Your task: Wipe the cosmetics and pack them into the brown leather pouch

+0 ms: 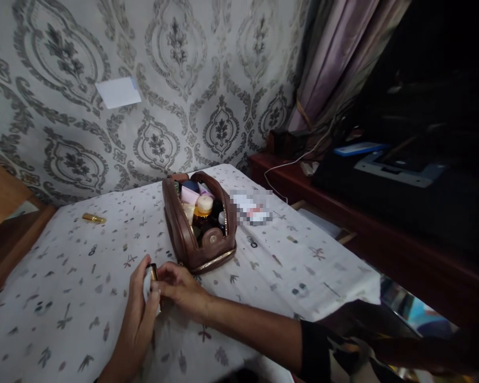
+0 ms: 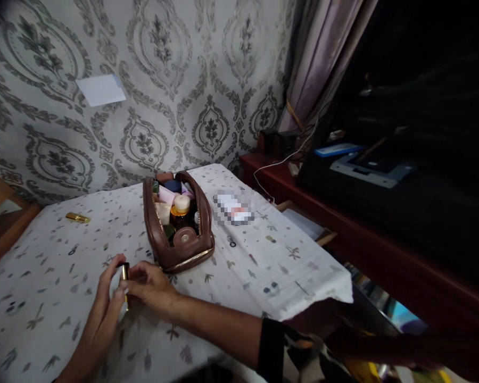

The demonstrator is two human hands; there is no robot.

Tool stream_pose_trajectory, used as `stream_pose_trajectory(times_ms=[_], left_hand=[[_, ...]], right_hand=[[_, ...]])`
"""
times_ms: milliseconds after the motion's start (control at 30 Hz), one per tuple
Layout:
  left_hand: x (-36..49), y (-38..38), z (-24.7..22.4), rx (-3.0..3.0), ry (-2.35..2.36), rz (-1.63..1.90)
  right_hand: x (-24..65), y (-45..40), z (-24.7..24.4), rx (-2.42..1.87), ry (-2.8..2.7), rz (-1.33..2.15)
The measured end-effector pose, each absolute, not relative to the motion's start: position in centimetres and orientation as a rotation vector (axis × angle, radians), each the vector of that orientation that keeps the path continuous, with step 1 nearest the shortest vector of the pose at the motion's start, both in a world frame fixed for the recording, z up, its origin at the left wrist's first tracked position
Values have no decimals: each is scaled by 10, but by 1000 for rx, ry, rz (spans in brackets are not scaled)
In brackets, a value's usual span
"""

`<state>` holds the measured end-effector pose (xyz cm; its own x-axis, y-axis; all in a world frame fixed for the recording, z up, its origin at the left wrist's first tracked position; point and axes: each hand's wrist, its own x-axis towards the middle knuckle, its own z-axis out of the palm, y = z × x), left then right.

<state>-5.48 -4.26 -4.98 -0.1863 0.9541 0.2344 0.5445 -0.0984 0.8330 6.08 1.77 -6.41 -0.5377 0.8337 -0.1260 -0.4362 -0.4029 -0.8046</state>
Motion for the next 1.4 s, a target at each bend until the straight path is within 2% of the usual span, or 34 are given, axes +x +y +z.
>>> stream_pose_trajectory(times_ms=[200, 433, 667, 933, 1200, 1400], left_hand=[[-76, -36, -46, 1870, 1796, 1284], [-82, -10, -16, 1846, 1895, 1287], [-86, 12, -11, 1407, 1734, 1363], [-90, 8, -25, 1197, 1841, 1381], [-89, -3, -37, 1700, 1604, 1181], [-91, -2, -38, 1755, 1798, 1079]], right_hand=[[52, 17, -55, -624, -943, 2188], [43, 19, -46, -589, -918, 2222], [51, 22, -52, -576, -969, 2263], [40, 28, -77, -542, -716, 2281], [37, 27, -81, -501, -523, 2212], [42, 21, -75, -484, -618, 2297]])
